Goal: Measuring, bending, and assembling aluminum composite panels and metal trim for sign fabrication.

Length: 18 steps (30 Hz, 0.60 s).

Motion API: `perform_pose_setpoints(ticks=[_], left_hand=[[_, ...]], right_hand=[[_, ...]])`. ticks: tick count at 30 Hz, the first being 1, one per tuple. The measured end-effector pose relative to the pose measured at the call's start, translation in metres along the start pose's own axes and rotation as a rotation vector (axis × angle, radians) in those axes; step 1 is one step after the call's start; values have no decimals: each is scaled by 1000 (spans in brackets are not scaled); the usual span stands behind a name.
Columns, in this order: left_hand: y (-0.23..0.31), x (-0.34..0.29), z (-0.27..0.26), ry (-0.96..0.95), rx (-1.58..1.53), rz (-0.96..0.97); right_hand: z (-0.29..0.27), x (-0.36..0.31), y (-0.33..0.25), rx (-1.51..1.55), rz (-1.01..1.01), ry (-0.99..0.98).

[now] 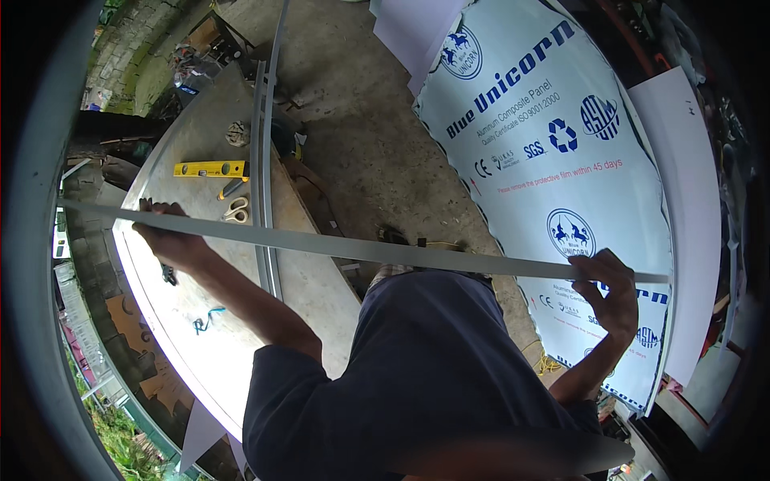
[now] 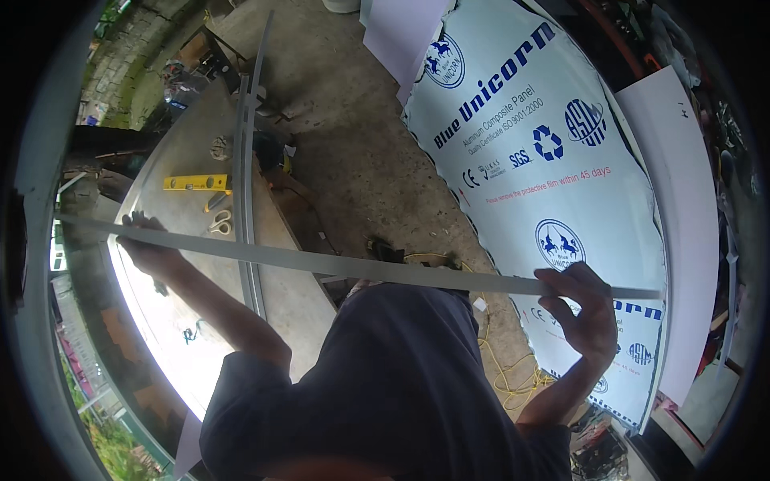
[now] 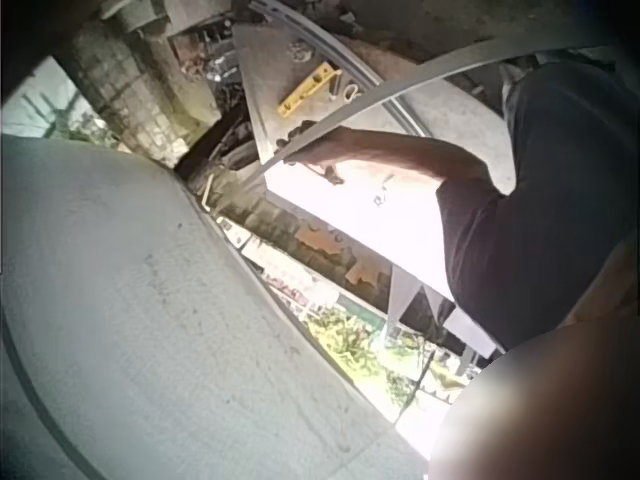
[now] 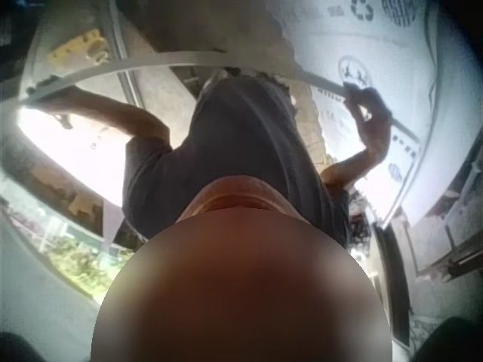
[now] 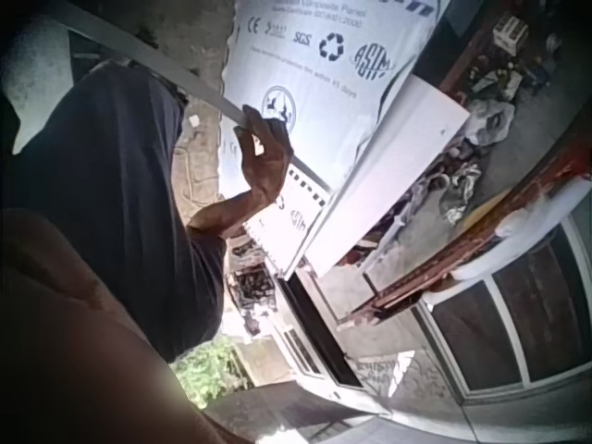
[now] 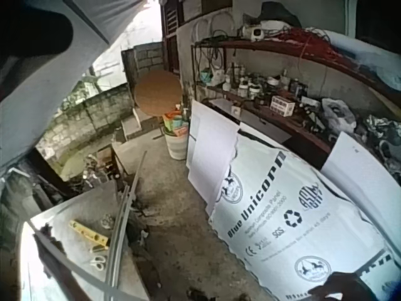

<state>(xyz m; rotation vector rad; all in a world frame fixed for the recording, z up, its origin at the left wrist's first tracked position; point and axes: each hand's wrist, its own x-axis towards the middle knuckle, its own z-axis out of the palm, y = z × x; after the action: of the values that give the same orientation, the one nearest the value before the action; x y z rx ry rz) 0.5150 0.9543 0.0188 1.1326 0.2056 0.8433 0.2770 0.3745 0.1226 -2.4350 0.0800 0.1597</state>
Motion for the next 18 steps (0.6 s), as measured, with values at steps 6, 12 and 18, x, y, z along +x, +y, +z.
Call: perform_pose_setpoints(ticks=[6, 12, 18], left_hand=[[-12, -65, 94, -150, -182, -149], [-9, -171, 181, -416, -247, -311], [-11, -319, 263, -510, -244, -346]], right_hand=[[-18, -78, 47, -7, 203, 93], [-34, -149, 93, -72, 233, 191], [-40, -223, 141, -161, 275, 326]])
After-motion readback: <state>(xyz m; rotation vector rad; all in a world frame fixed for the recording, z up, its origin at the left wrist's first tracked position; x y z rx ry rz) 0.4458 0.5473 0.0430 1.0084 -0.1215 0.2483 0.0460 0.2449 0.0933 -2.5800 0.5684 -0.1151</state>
